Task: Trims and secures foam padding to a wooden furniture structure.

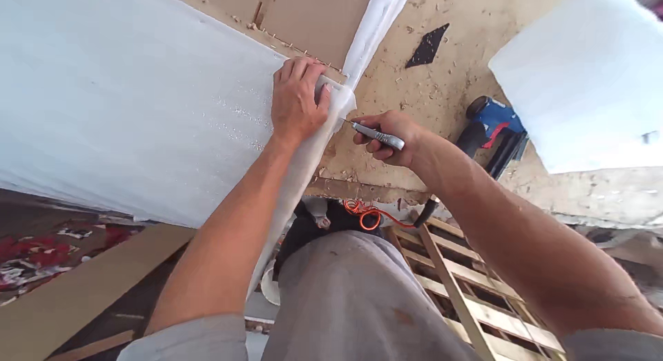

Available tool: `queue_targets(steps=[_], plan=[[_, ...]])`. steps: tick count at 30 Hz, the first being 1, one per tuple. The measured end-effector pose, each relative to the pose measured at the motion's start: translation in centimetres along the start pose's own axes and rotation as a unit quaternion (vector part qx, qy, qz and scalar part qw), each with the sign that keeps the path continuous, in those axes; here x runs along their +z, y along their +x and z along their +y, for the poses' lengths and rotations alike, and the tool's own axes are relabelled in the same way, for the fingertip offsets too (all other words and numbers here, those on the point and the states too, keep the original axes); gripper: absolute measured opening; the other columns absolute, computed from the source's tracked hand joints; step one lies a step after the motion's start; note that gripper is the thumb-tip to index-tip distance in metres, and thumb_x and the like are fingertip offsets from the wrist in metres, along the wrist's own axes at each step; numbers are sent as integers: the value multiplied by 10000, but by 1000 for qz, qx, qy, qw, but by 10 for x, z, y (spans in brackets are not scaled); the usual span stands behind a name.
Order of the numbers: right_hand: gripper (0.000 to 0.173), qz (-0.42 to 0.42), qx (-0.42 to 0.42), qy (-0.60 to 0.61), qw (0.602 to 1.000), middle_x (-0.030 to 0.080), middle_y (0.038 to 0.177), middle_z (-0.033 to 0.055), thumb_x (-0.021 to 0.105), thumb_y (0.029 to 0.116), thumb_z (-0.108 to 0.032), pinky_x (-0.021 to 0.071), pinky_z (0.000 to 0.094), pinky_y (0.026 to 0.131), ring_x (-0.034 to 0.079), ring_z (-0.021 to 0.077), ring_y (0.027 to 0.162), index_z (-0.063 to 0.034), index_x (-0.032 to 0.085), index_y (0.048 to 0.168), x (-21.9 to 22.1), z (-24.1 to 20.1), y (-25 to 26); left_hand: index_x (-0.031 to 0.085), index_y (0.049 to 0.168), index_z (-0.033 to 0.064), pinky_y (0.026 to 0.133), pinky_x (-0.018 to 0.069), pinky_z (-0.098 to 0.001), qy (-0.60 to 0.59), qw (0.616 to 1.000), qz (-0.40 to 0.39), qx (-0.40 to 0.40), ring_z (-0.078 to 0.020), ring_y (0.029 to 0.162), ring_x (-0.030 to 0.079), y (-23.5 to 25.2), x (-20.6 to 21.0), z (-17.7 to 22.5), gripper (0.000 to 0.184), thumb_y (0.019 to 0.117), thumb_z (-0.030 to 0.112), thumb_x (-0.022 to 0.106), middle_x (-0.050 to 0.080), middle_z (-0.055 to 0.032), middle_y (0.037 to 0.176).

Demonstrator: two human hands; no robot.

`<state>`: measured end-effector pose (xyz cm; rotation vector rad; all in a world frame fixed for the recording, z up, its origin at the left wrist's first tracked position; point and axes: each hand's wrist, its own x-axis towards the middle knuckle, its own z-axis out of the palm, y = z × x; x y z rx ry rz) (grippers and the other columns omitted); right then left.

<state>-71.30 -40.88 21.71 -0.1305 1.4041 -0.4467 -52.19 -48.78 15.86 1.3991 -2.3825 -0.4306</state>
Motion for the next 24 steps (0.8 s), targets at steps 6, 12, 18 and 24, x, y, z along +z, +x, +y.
queue_targets(steps=[6, 12, 18, 24], plan=[[348, 23, 28, -21, 999, 631, 769, 33, 339, 1117, -256, 322, 149, 337, 411, 18, 395, -119, 541, 1365, 10, -13, -1, 708, 1241, 135, 1149, 357, -475, -18, 1000, 13, 7, -274, 1356, 531, 0, 2, -1, 377, 1004, 313, 476, 650, -56, 1374], [297, 20, 32, 7, 999, 580, 734, 18, 338, 1122, -294, 311, 139, 326, 380, 9, 374, -88, 542, 1184, 23, -15, 1, 711, 1227, 120, 1136, 373, -491, -39, 999, 22, 3, -286, 1352, 541, 0, 2, -1, 361, 1012, 233, 444, 661, -71, 1360], [302, -6, 17, 1, 1000, 574, 740, 16, 343, 1116, -281, 307, 135, 318, 367, 4, 370, -100, 540, 1258, 18, -25, -27, 708, 1219, 69, 1110, 411, -492, -92, 993, 63, -25, -329, 1305, 579, 0, -2, -3, 382, 952, 69, 435, 691, -130, 1291], [472, -84, -166, -100, 977, 565, 784, -12, 260, 1095, -244, 336, 150, 297, 345, 0, 365, -234, 451, 1527, -18, -37, -116, 698, 1207, 59, 1075, 442, -480, -121, 986, 83, -79, -336, 1263, 591, -1, -8, -6, 387, 937, 27, 423, 697, -142, 1247]])
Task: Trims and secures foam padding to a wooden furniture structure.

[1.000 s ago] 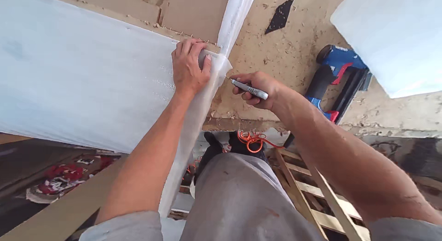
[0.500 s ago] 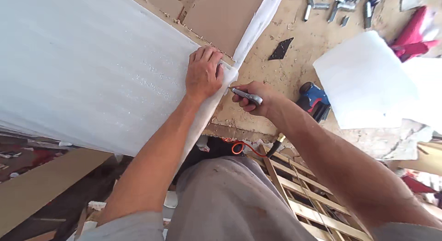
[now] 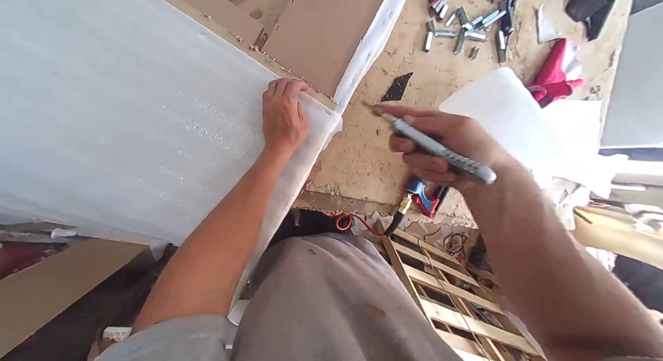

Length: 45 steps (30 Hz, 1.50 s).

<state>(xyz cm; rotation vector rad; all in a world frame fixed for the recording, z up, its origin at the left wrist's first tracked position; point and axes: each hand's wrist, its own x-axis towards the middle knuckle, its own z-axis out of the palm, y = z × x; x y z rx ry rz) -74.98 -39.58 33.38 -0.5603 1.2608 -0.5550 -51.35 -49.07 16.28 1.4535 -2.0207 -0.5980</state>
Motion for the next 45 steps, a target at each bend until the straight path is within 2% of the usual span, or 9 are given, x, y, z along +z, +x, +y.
queue_targets(steps=[4, 7, 10, 16, 28, 35, 39, 42, 45], plan=[[353, 173, -90, -161, 968, 643, 817, 36, 394, 1120, -274, 484, 236, 406, 520, 85, 458, -144, 571, 1396, 8, 34, -40, 716, 1167, 81, 1118, 381, -524, 16, 998, -37, 49, -319, 1299, 575, 2, -1, -3, 362, 953, 66, 425, 702, -118, 1258], [288, 219, -101, -411, 879, 691, 828, 58, 481, 1089, -245, 617, 379, 539, 683, 168, 589, -117, 555, 1336, 27, 54, -29, 721, 1186, 120, 1145, 344, -532, 31, 995, -66, 71, -282, 1343, 548, 2, 0, -4, 351, 994, 137, 428, 686, -67, 1317], [309, 219, -119, -608, 754, 658, 757, 107, 511, 1062, -250, 545, 546, 608, 667, 302, 656, -74, 564, 1310, 32, 62, 9, 731, 1191, 123, 1106, 382, -537, 27, 991, -108, 79, -291, 1338, 544, 7, -5, -6, 341, 1002, 170, 450, 671, -65, 1344], [347, 125, -77, -763, 629, 644, 761, 144, 411, 1107, -371, 511, 547, 606, 687, 385, 742, -69, 574, 1155, 32, 49, 64, 723, 1209, 139, 1083, 397, -527, 39, 989, -116, 86, -294, 1325, 550, 7, -4, -8, 345, 1028, 193, 435, 667, -55, 1352], [251, 99, -68, -815, 566, 639, 765, 197, 397, 1101, -226, 514, 546, 567, 696, 435, 733, -20, 532, 1148, 32, 56, 89, 734, 1191, 147, 1087, 383, -507, 42, 990, -94, 92, -289, 1325, 546, 7, -1, -10, 348, 1016, 166, 434, 670, -40, 1347], [409, 125, 44, -759, 638, 673, 852, 251, 349, 1104, -354, 518, 662, 668, 692, 504, 827, -37, 543, 1274, -64, 89, 10, 721, 1226, 138, 1095, 397, -526, 61, 989, -84, 101, -289, 1316, 561, 2, 0, -9, 346, 1045, 216, 437, 668, -43, 1354], [434, 162, -33, -545, 822, 629, 790, 132, 346, 1083, -416, 517, 570, 671, 660, 339, 740, -72, 573, 1220, -77, 115, -6, 686, 1284, 94, 1103, 425, -553, 105, 965, -141, 192, -348, 1283, 598, 3, -2, 16, 357, 1052, 256, 468, 669, -136, 1334], [426, 101, -53, -380, 918, 646, 803, 67, 359, 1084, -427, 571, 501, 675, 674, 235, 713, -106, 598, 1230, -60, 153, 17, 670, 1308, 93, 1077, 426, -590, 234, 891, -273, 277, -394, 1289, 565, 13, 4, 52, 365, 1019, 274, 543, 609, -189, 1370], [398, 84, -85, -363, 924, 631, 799, 101, 383, 1072, -393, 525, 530, 682, 655, 291, 745, -93, 606, 1211, -36, 172, 35, 693, 1186, 39, 951, 466, -607, 376, 792, -395, 275, -443, 1253, 546, 31, 16, 93, 294, 964, 227, 655, 555, -247, 1374]])
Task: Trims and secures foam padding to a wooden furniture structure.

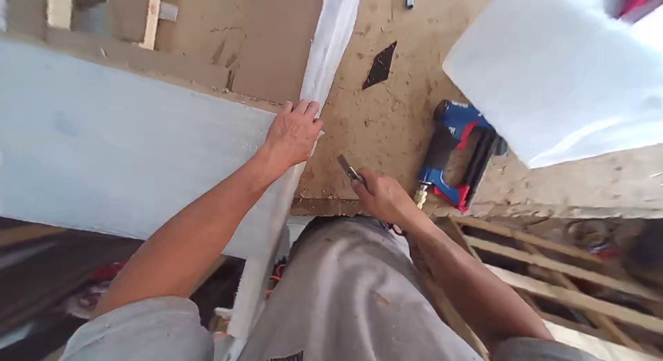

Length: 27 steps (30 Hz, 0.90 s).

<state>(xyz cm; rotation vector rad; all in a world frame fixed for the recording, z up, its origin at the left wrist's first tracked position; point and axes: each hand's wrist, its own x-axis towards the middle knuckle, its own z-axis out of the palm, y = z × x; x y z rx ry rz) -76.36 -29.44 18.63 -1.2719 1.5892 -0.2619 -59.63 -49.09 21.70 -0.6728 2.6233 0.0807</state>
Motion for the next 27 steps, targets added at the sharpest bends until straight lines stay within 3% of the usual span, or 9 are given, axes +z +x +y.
queue_targets(steps=[4, 6, 9, 13, 16, 20, 22, 24, 27], plan=[[350, 15, -19, 83, 996, 615, 787, 92, 415, 1062, -365, 508, 524, 676, 643, 290, 752, -87, 613, 1142, 23, -2, 11, 738, 1080, 47, 912, 511, -582, 6, 991, -128, 36, -406, 1190, 585, 24, -25, 5, 167, 937, 115, 686, 633, -186, 1249], [336, 3, -12, 183, 983, 608, 786, 69, 418, 1062, -359, 512, 492, 673, 629, 243, 729, -93, 613, 1124, 29, -3, 16, 733, 1042, 31, 922, 523, -602, -75, 982, -154, 83, -388, 1121, 622, 34, -31, -13, 133, 964, 108, 658, 669, -176, 1121], [346, -41, 12, 344, 938, 629, 775, 41, 403, 1087, -346, 547, 376, 609, 627, 153, 639, -84, 619, 1152, 37, -5, 23, 706, 997, 7, 889, 527, -561, -190, 963, -169, 91, -308, 970, 656, 41, -39, -35, 165, 1011, 142, 613, 657, -156, 1045], [352, -56, 30, 390, 918, 628, 767, 41, 405, 1092, -354, 549, 343, 584, 623, 144, 609, -91, 618, 1188, 40, -9, 27, 720, 1102, 96, 897, 523, -617, -53, 968, -236, 74, -333, 1030, 679, 50, -46, -20, 226, 1010, 279, 626, 695, -127, 1078], [354, -38, 26, 360, 932, 634, 755, 35, 411, 1082, -373, 549, 353, 584, 628, 146, 606, -100, 620, 1164, 37, -10, 27, 732, 1018, 90, 855, 524, -620, -53, 961, -263, 73, -330, 952, 685, 61, -51, -18, 178, 1001, 245, 647, 708, -124, 980], [344, -1, 11, 277, 961, 666, 798, 41, 427, 1078, -381, 562, 423, 660, 661, 173, 684, -112, 629, 1154, 26, -5, 27, 726, 1036, 5, 870, 533, -509, -212, 954, -199, 79, -275, 929, 652, 44, -64, -52, 146, 984, 128, 666, 673, -159, 1038], [327, 43, -8, 224, 974, 699, 814, 42, 461, 1084, -372, 576, 444, 679, 681, 188, 694, -125, 636, 1208, 18, -3, 27, 754, 1085, 53, 856, 529, -484, -240, 958, -144, 60, -259, 942, 630, 21, -67, -57, 150, 980, 116, 667, 644, -151, 1091], [306, 93, -41, 148, 984, 707, 830, 56, 491, 1084, -352, 578, 499, 709, 698, 225, 734, -142, 634, 1253, 1, -3, 25, 771, 1123, 120, 832, 548, -506, -244, 967, -68, 8, -259, 918, 648, -11, -61, -43, 186, 1005, 125, 627, 648, -128, 1071], [259, 147, -110, 11, 983, 676, 840, 79, 527, 1074, -285, 545, 532, 630, 660, 264, 700, -168, 652, 1268, -37, -7, 26, 731, 1210, 129, 780, 575, -556, -259, 959, 51, -98, -282, 885, 693, -47, -17, 0, 255, 1003, 167, 586, 698, -124, 1072]])
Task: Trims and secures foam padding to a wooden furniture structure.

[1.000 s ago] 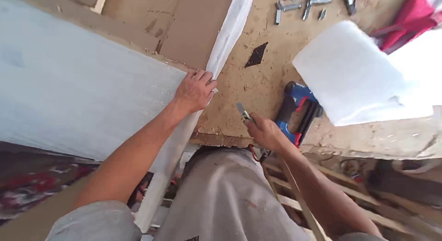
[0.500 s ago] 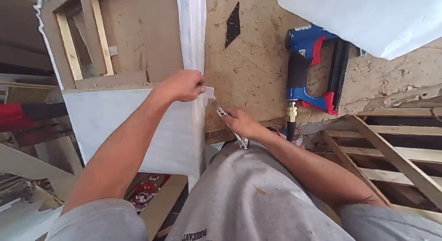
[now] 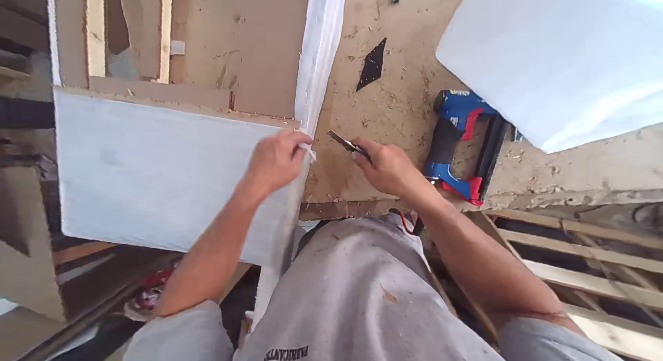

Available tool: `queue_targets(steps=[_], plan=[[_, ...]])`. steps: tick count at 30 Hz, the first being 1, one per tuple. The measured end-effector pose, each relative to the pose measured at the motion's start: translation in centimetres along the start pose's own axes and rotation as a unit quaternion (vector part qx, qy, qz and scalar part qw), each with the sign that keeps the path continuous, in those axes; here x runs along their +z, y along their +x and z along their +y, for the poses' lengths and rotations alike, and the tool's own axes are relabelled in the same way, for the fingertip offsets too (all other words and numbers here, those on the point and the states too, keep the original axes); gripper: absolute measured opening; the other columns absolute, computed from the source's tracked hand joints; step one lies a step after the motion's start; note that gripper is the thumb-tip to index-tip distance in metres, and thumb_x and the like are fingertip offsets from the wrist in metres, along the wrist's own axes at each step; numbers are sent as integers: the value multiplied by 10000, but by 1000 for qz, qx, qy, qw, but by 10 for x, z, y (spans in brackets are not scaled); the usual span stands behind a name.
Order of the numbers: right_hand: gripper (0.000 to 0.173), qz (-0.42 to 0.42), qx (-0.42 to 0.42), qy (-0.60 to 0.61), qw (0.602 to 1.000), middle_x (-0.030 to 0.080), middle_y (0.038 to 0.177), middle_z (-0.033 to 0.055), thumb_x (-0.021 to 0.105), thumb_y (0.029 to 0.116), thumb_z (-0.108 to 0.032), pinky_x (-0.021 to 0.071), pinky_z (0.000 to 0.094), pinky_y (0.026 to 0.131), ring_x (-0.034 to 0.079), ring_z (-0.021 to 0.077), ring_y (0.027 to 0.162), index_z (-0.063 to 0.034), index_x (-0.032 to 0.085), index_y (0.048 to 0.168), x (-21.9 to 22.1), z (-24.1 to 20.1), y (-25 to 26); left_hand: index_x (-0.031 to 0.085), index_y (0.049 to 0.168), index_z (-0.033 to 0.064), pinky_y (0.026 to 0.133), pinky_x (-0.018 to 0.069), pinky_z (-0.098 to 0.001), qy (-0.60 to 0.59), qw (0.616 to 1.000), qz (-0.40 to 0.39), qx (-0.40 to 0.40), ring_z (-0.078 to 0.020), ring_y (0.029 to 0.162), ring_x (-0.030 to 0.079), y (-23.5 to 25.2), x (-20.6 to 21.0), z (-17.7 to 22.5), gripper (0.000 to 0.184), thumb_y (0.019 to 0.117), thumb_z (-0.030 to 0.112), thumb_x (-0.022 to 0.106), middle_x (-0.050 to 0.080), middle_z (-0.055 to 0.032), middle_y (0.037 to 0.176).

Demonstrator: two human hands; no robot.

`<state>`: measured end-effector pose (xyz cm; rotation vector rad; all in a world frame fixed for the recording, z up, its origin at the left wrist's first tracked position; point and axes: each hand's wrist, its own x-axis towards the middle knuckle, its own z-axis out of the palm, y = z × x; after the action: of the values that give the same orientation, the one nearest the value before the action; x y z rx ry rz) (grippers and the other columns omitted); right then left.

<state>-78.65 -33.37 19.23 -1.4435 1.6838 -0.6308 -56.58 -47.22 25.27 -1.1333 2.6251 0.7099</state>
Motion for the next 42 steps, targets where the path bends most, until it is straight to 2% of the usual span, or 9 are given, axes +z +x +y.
queue_targets(steps=[2, 4, 7, 9, 13, 18, 30, 38, 42], plan=[[265, -8, -65, -103, 993, 688, 957, 114, 540, 1065, -264, 555, 554, 647, 682, 306, 765, -170, 660, 1283, -28, -7, 19, 697, 1283, 116, 765, 586, -553, -12, 997, 65, -51, -306, 910, 701, -14, 45, 11, 384, 943, 283, 637, 694, -139, 1124], [279, -32, -141, -209, 967, 669, 960, 132, 526, 1065, -294, 539, 558, 631, 683, 344, 799, -162, 667, 1267, -51, -18, 47, 712, 1240, 79, 752, 602, -524, -3, 981, 175, -81, -327, 929, 722, -15, 87, 22, 453, 935, 407, 646, 711, -158, 1118], [335, -87, -263, -352, 894, 642, 896, 160, 461, 1083, -366, 509, 547, 599, 676, 399, 820, -92, 645, 1142, -70, -48, 96, 742, 1164, 46, 652, 609, -462, -11, 941, 322, -101, -328, 827, 731, 2, 127, 34, 277, 1006, 200, 574, 719, -174, 1012], [344, -137, -337, -419, 832, 622, 873, 178, 452, 1093, -352, 488, 531, 566, 665, 419, 798, -52, 620, 1072, -70, -68, 125, 745, 1165, 41, 707, 619, -467, -17, 931, 351, -100, -344, 899, 738, 14, 136, 40, 268, 956, 78, 580, 730, -184, 1068], [345, -248, -439, -476, 720, 603, 852, 200, 415, 1110, -316, 474, 531, 561, 646, 429, 745, -35, 612, 1078, -51, -93, 173, 751, 1105, 80, 712, 587, -420, 3, 913, 400, -82, -300, 896, 709, 32, 139, 45, 223, 935, 75, 606, 722, -126, 1023], [364, -338, -476, -496, 643, 611, 861, 200, 410, 1105, -352, 475, 537, 554, 651, 427, 732, -55, 620, 1114, -26, -105, 202, 756, 1121, 73, 731, 581, -398, 11, 903, 425, -58, -287, 921, 709, 40, 147, 40, 234, 957, 84, 589, 727, -124, 1050], [368, -368, -517, -480, 606, 590, 820, 163, 394, 1093, -347, 467, 501, 510, 639, 388, 680, -59, 618, 1043, -38, -110, 222, 769, 1049, 80, 652, 539, -333, 20, 883, 462, -83, -232, 823, 682, 46, 150, 52, 199, 982, 77, 582, 722, -90, 982], [374, -366, -537, -472, 596, 575, 793, 188, 379, 1107, -313, 438, 495, 509, 629, 405, 669, -39, 611, 1002, -27, -108, 206, 749, 1055, 16, 664, 540, -353, 62, 936, 321, -130, -261, 916, 711, 46, 121, 75, 206, 954, 2, 570, 729, -137, 1069], [189, -386, -486, -536, 572, 598, 859, 200, 465, 1076, -171, 468, 496, 579, 655, 410, 761, -52, 610, 1056, -16, -117, 194, 752, 1040, 8, 680, 560, -341, 59, 937, 308, -154, -252, 921, 719, 47, 110, 85, 205, 961, 6, 563, 740, -133, 1041]])
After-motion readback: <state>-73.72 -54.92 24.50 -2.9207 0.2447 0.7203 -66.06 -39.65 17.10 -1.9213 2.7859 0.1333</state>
